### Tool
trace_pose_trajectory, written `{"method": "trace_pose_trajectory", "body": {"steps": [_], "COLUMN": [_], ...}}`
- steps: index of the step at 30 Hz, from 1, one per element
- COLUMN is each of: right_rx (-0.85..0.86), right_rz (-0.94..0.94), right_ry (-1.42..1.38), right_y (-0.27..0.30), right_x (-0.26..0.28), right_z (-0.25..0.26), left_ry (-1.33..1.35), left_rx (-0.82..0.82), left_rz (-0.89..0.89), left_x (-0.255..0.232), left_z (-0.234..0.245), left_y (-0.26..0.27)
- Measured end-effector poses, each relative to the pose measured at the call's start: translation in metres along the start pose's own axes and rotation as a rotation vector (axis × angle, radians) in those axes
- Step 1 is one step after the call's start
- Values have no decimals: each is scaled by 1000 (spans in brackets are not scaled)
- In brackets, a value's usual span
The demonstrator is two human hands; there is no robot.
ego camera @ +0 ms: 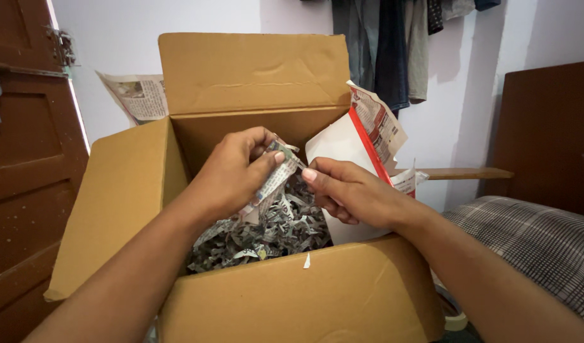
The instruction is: The person uses pink-handled scissors to cut strips of newspaper and other paper into small pieces. They repeatedly pick up sheets, cut them, and place the cut pieces into a cardboard box. The activity is continuous and focused on preparing paper filler.
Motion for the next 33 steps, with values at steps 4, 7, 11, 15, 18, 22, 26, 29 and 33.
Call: {"method": "trace_pose_trajectory", "body": {"steps": [4, 7, 11, 15, 18, 22, 26, 29, 33], "right_rx": [-34, -46, -63, -66, -65, -56, -73, -112, -167], "right_rz": [-22, -23, -4, 40, 60, 40, 68, 80, 79], "right_ry": [55, 71, 101, 95, 87, 66, 106, 193, 331], "right_y": [1, 0, -1, -2, -3, -3, -3, -2, 1], "right_x": [-1, 0, -2, -3, -4, -7, -5, -5, -4], "right_z": [1, 1, 0, -1, 0, -2, -3, -2, 0], "left_ry": [4, -27, -7, -11, -9, -45, -121, -146, -220], "left_rx": [-9, -40, -28, -13, -9, -32, -69, -75, -88], "left_rz": [-56, -129, -46, -68, -113, -105, -148, -114, -205], "left_x": [0, -2, 4, 5, 4, 5, 0, 1, -5], "left_z": [0, 1, 1, -1, -2, -3, -3, -3, -4], "left_y": [-1, -2, -2, -1, -3, -2, 4, 6, 10]}}
Point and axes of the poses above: each hand's wrist, its own y-axis away from the middle knuckle, its own z-axis out of the back of the hand, x = y × z, the point moved 6 cm from there along -y, towards the middle knuckle, and after that the axes turned 7 degrees about y, right-handed, at the moved point
